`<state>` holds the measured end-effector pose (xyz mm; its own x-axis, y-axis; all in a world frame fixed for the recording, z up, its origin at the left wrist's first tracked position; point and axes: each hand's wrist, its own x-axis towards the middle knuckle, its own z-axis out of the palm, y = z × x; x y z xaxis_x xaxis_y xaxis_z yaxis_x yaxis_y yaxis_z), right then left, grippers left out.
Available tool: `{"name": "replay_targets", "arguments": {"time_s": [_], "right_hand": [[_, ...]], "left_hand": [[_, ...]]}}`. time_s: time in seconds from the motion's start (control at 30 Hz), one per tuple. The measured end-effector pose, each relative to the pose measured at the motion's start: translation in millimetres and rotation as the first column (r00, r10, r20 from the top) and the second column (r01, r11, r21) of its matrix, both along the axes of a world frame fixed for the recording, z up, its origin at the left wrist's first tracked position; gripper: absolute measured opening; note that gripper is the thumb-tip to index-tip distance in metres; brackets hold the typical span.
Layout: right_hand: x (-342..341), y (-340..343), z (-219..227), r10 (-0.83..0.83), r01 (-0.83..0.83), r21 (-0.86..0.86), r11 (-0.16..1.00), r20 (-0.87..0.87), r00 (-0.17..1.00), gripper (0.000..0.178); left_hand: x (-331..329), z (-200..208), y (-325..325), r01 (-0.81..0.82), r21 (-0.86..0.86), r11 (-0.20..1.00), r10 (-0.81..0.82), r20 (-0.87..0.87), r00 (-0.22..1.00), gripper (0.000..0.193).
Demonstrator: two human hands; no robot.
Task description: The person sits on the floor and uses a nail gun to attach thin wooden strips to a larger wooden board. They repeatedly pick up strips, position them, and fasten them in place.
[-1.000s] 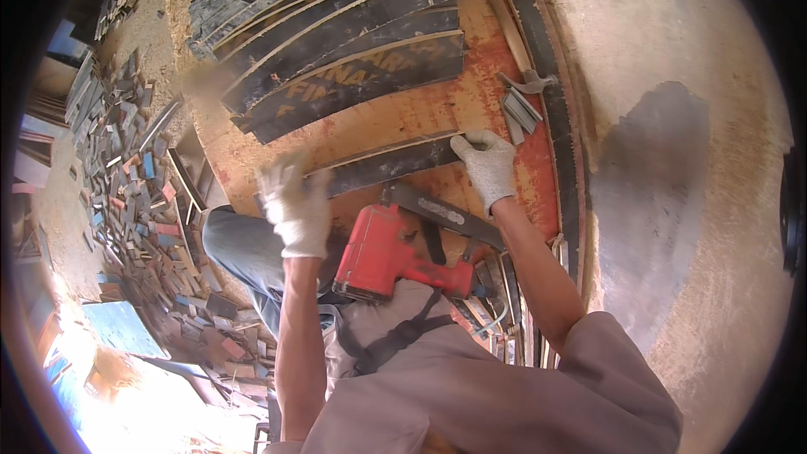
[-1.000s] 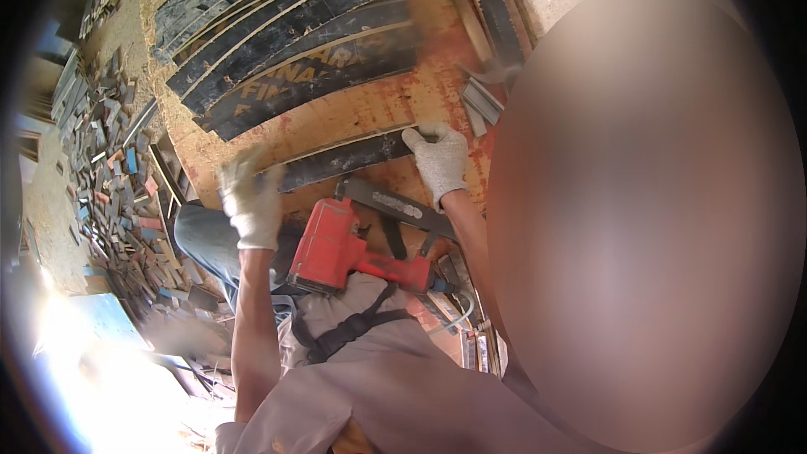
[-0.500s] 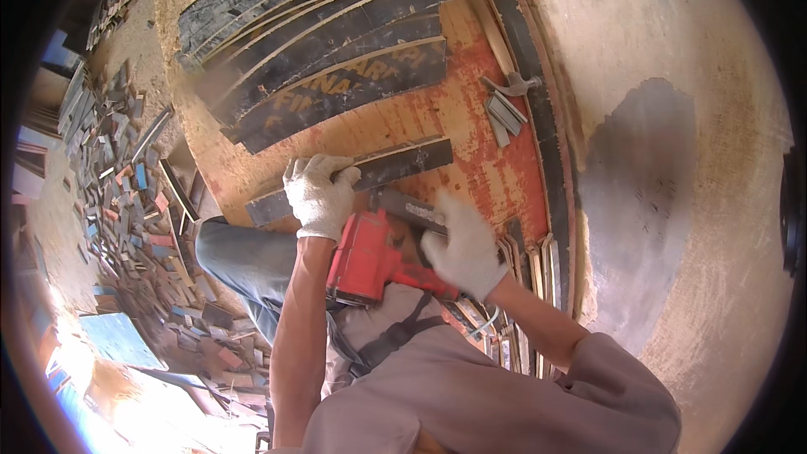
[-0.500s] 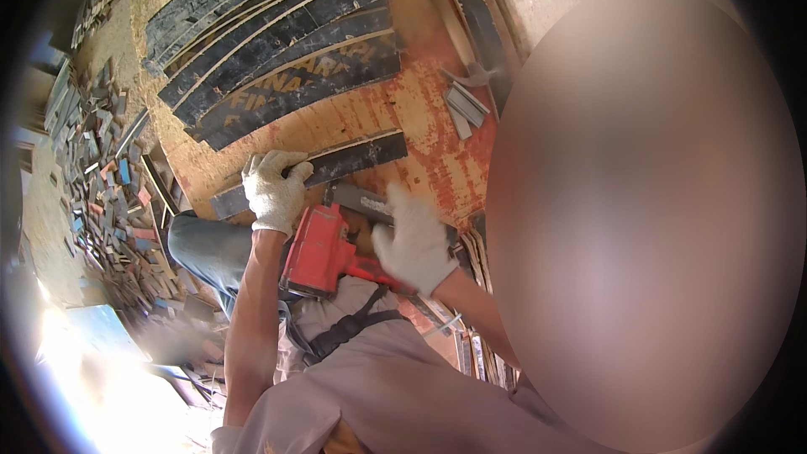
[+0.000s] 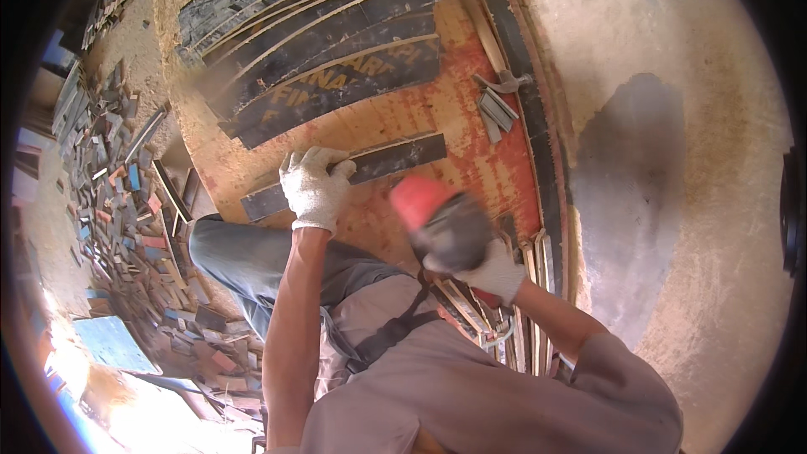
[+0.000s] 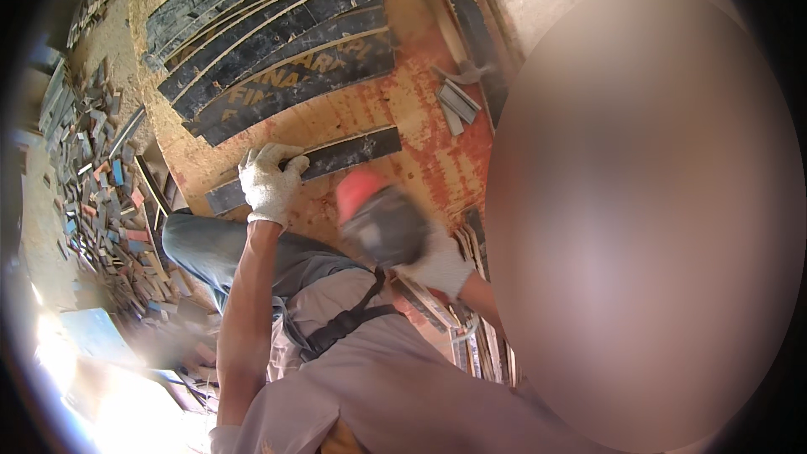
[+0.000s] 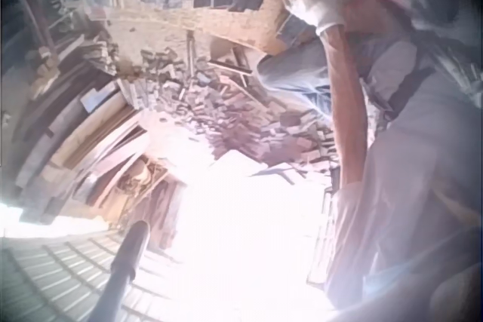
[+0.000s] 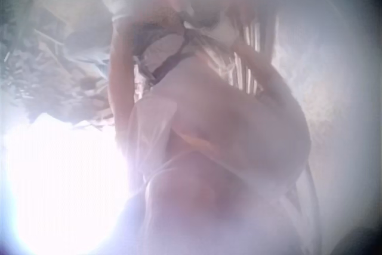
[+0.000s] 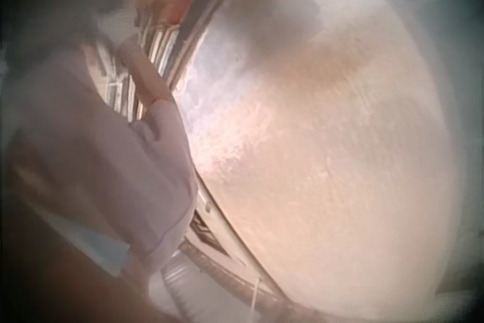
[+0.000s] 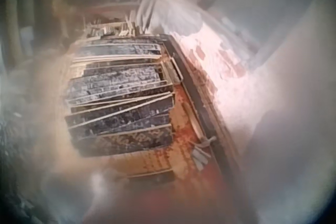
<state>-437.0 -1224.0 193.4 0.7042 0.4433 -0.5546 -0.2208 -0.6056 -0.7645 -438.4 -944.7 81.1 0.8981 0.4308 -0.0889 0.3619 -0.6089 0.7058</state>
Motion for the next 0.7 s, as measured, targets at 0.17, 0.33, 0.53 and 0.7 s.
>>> {"name": "replay_targets", "arguments": {"time_s": [0.17,0.33,0.53,0.7], "right_hand": [[41,-9,67,-0.398,0.354,-0.183,0.917,-0.405,0.823,0.023],[60,-12,58,-0.469,0.454,-0.129,0.882,-0.350,0.811,0.013],[64,-5,60,-0.468,0.431,-0.182,0.884,-0.384,0.796,0.024],[66,1,64,-0.474,0.459,-0.134,0.879,-0.369,0.800,0.013]], "left_hand": [[-1,2,0,-0.004,0.019,1.000,0.004,0.006,1.000,0.010],[-1,1,2,0.004,0.006,1.000,-0.004,0.006,1.000,0.010],[-1,3,-1,0.011,0.029,1.000,-0.011,-0.006,1.000,0.010],[-1,0,1,0.005,0.010,1.000,-0.005,0.006,1.000,0.010]]}}
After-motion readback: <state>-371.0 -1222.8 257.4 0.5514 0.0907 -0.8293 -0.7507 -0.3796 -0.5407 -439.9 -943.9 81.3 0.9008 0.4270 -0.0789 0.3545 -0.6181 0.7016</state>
